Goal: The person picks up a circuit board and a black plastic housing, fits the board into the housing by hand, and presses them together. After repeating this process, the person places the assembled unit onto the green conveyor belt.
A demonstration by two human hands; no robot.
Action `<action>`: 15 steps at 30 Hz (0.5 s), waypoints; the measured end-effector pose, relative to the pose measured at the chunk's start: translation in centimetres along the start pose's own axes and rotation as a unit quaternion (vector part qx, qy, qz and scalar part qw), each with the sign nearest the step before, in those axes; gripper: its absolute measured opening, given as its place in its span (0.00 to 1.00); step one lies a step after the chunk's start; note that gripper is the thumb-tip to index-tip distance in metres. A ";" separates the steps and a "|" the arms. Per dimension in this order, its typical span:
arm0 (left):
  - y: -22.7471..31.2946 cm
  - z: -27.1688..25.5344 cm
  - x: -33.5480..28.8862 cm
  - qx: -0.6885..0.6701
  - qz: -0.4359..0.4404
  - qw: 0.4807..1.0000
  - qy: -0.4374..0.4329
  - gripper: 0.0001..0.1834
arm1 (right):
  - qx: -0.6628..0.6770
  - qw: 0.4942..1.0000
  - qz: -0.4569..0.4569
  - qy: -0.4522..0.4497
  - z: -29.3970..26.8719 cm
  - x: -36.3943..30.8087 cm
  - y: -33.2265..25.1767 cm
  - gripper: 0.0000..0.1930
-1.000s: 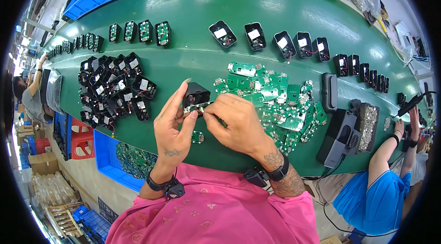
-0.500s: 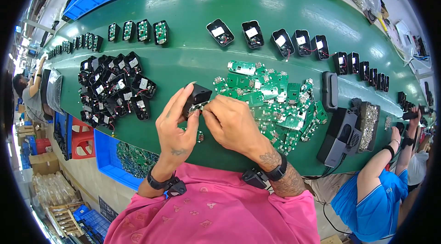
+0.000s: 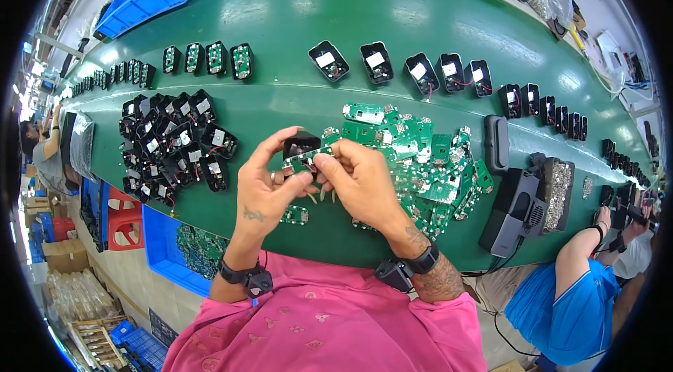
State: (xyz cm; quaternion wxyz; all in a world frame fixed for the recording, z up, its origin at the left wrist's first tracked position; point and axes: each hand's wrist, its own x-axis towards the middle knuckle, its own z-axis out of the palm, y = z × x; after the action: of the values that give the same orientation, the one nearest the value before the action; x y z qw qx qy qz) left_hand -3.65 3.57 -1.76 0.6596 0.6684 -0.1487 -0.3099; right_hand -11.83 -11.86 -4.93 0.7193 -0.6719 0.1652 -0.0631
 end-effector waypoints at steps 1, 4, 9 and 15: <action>-0.3 -0.4 0.0 0.009 0.021 1.000 -0.021 0.30 | 0.035 0.999 0.001 0.007 -0.1 0.0 -0.5 0.07; -0.5 -0.6 -0.1 0.001 0.006 0.999 -0.037 0.33 | 0.084 0.996 -0.002 0.024 -0.1 -0.2 -0.6 0.06; -0.7 0.5 0.0 0.059 0.055 0.997 -0.015 0.33 | 0.096 0.991 -0.081 0.051 0.1 -0.3 0.0 0.09; -1.7 -0.4 0.4 0.066 0.060 0.996 -0.004 0.31 | 0.002 0.998 -0.034 0.061 -0.4 -0.3 -0.9 0.17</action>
State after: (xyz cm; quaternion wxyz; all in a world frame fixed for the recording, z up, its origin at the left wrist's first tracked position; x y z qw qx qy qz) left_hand -3.51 3.79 -3.56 0.6313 0.6986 -0.2117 -0.2620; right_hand -12.11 -12.25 -3.99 0.7066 -0.6706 0.1859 -0.1283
